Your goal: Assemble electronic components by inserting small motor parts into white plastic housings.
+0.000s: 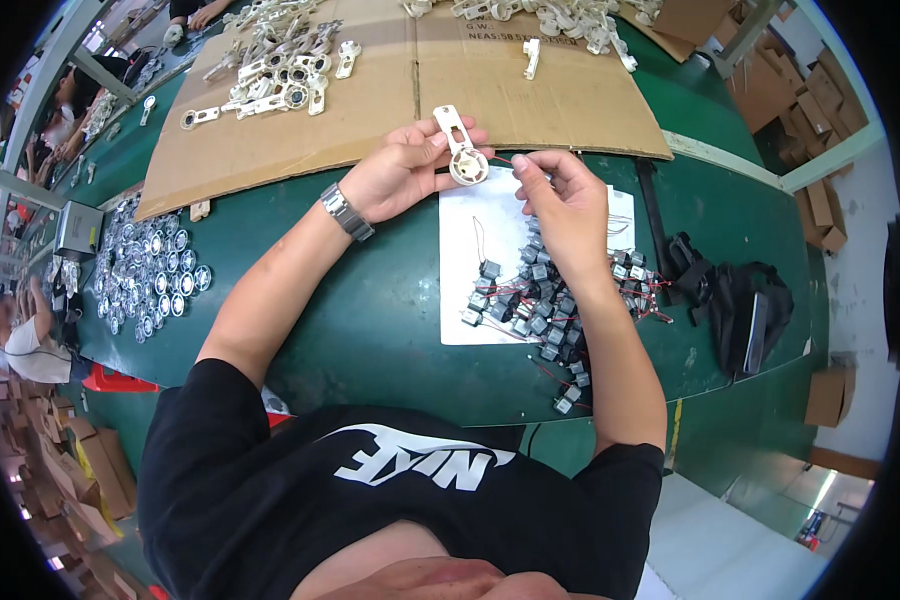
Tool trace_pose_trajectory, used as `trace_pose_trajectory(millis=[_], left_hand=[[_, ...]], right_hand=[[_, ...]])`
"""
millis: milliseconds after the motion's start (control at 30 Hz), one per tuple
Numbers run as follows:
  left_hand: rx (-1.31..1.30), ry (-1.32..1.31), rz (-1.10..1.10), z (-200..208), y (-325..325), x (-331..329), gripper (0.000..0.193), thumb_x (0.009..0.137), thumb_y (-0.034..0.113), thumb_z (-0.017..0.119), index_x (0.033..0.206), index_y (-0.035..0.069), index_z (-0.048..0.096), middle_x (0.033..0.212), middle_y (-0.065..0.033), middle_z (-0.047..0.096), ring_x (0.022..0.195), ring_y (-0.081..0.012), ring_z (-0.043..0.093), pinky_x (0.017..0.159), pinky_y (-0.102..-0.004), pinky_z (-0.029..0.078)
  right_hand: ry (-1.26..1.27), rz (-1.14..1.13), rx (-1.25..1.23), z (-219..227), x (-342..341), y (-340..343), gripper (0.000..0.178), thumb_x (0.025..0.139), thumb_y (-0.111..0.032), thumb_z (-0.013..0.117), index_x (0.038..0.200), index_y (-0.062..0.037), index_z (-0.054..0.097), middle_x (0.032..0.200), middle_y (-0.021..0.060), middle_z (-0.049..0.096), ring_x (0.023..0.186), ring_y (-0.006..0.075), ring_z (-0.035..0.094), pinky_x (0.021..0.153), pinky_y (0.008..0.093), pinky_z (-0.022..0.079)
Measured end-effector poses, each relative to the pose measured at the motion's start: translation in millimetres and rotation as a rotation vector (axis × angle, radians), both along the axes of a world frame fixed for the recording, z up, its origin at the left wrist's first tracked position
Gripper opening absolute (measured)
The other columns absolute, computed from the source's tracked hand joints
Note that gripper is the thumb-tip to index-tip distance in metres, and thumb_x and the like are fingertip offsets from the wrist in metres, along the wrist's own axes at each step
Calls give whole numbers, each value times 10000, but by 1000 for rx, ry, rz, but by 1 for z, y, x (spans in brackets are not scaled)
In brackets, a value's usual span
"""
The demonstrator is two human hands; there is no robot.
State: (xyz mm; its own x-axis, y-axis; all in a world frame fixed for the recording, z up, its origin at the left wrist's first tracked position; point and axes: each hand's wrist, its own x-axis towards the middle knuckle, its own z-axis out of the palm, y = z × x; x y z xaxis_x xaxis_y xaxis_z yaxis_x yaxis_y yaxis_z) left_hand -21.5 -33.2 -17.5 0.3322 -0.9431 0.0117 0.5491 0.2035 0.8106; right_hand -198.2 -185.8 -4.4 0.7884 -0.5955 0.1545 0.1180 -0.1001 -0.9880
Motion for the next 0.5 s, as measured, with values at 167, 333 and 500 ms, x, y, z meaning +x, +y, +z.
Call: trace_pose_trajectory(millis=[167,333,500], left_hand=[[-8,-34,26,1,-1,-14,437,1058,182,543,1446,12,437,1420,-168,564,1339,-319,549,1132,-465,462],[24,-187,71,1,0,-25,423,1064,203,550,1442,44,444,1439,-156,556,1318,-255,568,1105,-433,473],[47,-358,161,-9,-3,-30,377,1074,180,528,1428,77,449,1375,-112,594,1293,-206,576,1086,-409,481]], right_hand=[[70,-127,-203,-10,2,6,162,926,-146,766,938,7,712,753,31,667,615,62,554,546,252,432],[3,-63,-240,-11,3,13,129,909,-98,755,961,13,718,844,57,707,593,99,537,558,272,434],[27,173,-20,0,-2,9,199,900,-43,744,1088,13,709,998,88,734,782,122,675,683,294,548]])
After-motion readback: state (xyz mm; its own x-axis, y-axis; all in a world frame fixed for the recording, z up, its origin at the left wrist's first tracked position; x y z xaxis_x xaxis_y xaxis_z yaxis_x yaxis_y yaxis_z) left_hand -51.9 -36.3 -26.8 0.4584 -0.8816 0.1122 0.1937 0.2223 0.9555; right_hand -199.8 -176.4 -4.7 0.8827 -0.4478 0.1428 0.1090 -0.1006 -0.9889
